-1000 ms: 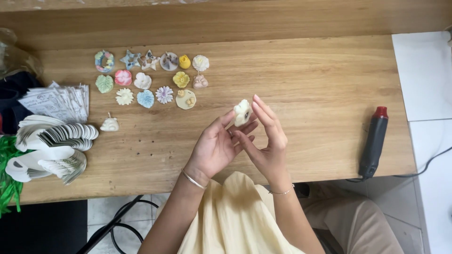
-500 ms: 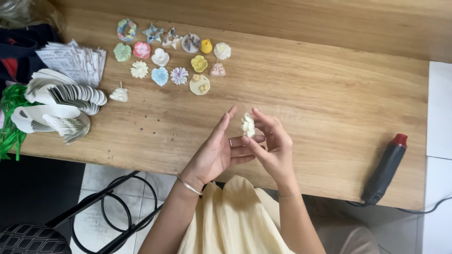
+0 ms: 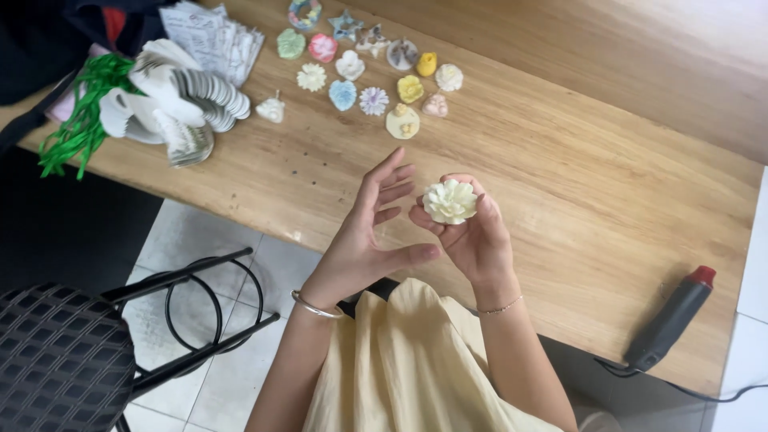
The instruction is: Inspecting a small wax flower sculpture and placing it on a display shelf with others.
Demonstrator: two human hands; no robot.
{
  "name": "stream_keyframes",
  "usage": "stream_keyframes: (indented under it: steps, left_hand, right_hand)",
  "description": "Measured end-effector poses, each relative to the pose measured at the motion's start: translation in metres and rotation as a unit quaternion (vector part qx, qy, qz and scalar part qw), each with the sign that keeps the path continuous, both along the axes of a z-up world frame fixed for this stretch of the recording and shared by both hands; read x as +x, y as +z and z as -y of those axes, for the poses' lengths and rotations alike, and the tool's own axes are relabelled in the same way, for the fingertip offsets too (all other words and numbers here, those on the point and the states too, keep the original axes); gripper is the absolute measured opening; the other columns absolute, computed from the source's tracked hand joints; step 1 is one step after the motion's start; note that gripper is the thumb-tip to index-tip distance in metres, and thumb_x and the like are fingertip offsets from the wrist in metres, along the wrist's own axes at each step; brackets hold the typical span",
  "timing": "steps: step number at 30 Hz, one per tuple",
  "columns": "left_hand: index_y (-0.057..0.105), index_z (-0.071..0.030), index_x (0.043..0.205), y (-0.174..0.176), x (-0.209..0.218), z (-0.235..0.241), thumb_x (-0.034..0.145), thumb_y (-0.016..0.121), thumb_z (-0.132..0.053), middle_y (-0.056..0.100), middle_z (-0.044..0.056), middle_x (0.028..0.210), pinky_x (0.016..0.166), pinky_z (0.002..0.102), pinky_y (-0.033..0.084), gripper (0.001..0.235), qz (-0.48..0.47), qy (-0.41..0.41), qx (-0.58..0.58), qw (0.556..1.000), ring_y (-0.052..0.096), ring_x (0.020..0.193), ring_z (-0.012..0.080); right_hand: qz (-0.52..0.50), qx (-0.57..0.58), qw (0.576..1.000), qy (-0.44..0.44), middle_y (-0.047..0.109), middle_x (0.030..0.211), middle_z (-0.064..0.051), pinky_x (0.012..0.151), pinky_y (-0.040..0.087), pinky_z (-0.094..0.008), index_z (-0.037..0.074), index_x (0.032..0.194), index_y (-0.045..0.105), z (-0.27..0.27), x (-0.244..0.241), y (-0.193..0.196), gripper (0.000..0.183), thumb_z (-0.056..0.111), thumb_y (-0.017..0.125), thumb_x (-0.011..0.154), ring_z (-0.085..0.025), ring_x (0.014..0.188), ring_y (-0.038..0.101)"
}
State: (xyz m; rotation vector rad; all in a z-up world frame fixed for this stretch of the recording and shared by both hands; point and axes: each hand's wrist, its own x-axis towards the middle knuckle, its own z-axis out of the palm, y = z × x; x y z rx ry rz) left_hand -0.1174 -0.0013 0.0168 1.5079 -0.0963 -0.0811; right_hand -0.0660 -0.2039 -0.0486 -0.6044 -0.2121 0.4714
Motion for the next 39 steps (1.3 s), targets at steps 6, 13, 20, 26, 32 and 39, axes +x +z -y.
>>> stream_keyframes:
  steps: [6, 13, 20, 26, 32, 39]
  left_hand:
    - [0.045, -0.012, 0.154, 0.0, -0.032, -0.02, 0.081, 0.088, -0.026, 0.053, 0.009, 0.155, 0.115, 0.041, 0.044, 0.086, 0.024, 0.065, 0.011, 0.998, 0.051, 0.144, 0.0214]
    - [0.063, -0.006, 0.14, 0.007, -0.086, -0.054, 0.084, 0.087, -0.017, 0.071, 0.005, 0.121, 0.1, 0.031, 0.056, 0.062, 0.042, 0.156, -0.032, 0.986, 0.065, 0.111, 0.0138]
    - [0.064, -0.007, 0.13, 0.026, -0.149, -0.098, 0.075, 0.09, -0.01, 0.068, 0.006, 0.134, 0.105, 0.03, 0.054, 0.061, 0.142, 0.274, 0.028, 0.951, 0.065, 0.123, 0.0155]
    - [0.065, -0.009, 0.131, 0.037, -0.207, -0.121, 0.078, 0.09, -0.009, 0.066, 0.008, 0.142, 0.109, 0.033, 0.052, 0.059, 0.186, 0.435, 0.099, 0.875, 0.066, 0.13, 0.0202]
    - [0.065, -0.009, 0.132, 0.048, -0.256, -0.132, 0.079, 0.089, -0.008, 0.066, 0.009, 0.143, 0.113, 0.035, 0.052, 0.058, 0.195, 0.587, 0.175, 0.766, 0.065, 0.132, 0.0228]
    - [0.064, -0.008, 0.129, 0.047, -0.299, -0.128, 0.081, 0.085, -0.006, 0.065, 0.01, 0.144, 0.114, 0.036, 0.053, 0.053, 0.162, 0.732, 0.225, 0.623, 0.065, 0.134, 0.0251]
  right_hand:
    - [-0.186, 0.052, 0.978, 0.072, 0.067, 0.127, -0.026, 0.106, 0.054, -0.053, -0.001, 0.135, 0.056, -0.036, -0.024, -0.023, 0.06, 0.051, 0.051, 0.107, -0.037, 0.119, 0.068]
    - [-0.209, 0.12, 0.943, 0.23, 0.063, 0.135, -0.033, 0.106, 0.055, -0.045, -0.006, 0.144, 0.052, -0.092, -0.053, -0.005, 0.064, 0.05, 0.041, 0.114, -0.038, 0.114, 0.069]
    - [-0.121, -0.038, 0.943, 0.309, 0.059, 0.139, -0.029, 0.108, 0.053, -0.046, -0.008, 0.145, 0.048, -0.153, -0.077, 0.026, 0.064, 0.046, 0.039, 0.112, -0.037, 0.121, 0.064]
    - [-0.107, -0.042, 0.91, 0.399, 0.06, 0.14, -0.025, 0.112, 0.048, -0.047, -0.006, 0.148, 0.046, -0.211, -0.112, 0.059, 0.059, 0.041, 0.037, 0.113, -0.035, 0.125, 0.062]
    - [-0.151, 0.025, 0.838, 0.524, 0.06, 0.143, -0.024, 0.118, 0.042, -0.05, -0.008, 0.149, 0.047, -0.26, -0.127, 0.07, 0.056, 0.036, 0.033, 0.117, -0.032, 0.124, 0.063]
    - [-0.106, 0.015, 0.735, 0.67, 0.06, 0.142, -0.025, 0.119, 0.038, -0.053, -0.009, 0.145, 0.049, -0.335, -0.167, 0.077, 0.055, 0.036, 0.034, 0.116, -0.037, 0.129, 0.06]
